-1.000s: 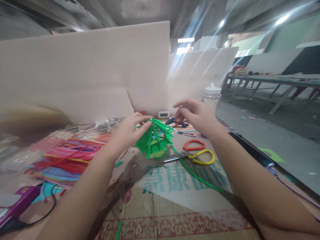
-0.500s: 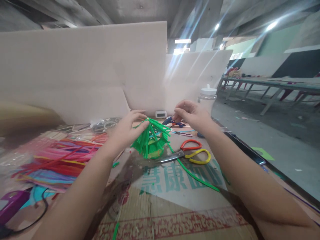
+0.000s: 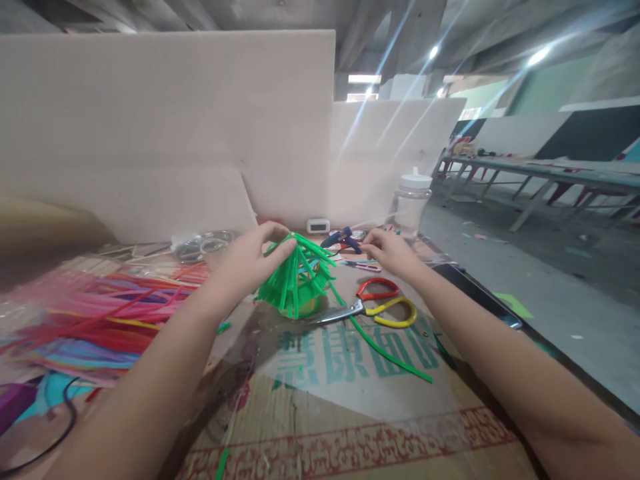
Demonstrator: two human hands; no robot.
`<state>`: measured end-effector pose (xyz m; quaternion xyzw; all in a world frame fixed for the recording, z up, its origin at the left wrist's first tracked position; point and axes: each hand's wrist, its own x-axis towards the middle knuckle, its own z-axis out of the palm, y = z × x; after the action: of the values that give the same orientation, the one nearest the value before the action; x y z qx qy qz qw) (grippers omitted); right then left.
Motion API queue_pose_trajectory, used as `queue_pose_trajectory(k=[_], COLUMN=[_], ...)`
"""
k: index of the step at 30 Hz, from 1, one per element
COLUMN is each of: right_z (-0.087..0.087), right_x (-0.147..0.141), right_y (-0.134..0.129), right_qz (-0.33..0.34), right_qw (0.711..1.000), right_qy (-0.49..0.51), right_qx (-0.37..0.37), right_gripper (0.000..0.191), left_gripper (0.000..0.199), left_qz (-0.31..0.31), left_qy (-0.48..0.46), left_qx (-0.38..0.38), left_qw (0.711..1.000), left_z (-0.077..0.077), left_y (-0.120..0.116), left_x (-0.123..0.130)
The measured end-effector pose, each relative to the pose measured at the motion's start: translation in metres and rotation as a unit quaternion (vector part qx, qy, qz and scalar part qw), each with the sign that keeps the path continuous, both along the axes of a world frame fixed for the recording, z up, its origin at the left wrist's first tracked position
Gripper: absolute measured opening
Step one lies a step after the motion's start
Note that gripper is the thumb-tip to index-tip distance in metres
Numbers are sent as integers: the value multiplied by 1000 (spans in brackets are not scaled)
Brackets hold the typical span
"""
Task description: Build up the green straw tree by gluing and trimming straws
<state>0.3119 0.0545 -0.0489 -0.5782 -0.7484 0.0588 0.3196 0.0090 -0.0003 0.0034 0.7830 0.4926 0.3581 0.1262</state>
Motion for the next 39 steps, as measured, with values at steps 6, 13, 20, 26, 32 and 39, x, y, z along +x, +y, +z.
queue_pose_trajectory(k=[6,13,20,26,32,39], right_z=[-34,-66,-71,-59,1,26], right_x=[15,14,15,18,7,-39], right_y=[18,29,34,36,7,-52], right_qz=[-7,28,20,-54,-46,139], right_qw=[997,984,985,995,995,970], right_qy=[-71,-166,-166,-86,3,-51], right_qx=[-32,-50,-44,7,89,192], right_gripper=[27,37,36,39,44,41], left_gripper=[48,46,45,45,43,45], left_qz=[-28,-76,-98,-114,-123,-97], left_qy=[-9,-1,2,-7,-10,-35], left_qx=[13,28,29,30,30,15], left_qw=[999,997,995,993,992,995], left_z=[-3,-4,-4,-5,-5,-7], left_y=[5,8,10,11,10,12], left_x=[-6,-11,-10,-12,-11,-10])
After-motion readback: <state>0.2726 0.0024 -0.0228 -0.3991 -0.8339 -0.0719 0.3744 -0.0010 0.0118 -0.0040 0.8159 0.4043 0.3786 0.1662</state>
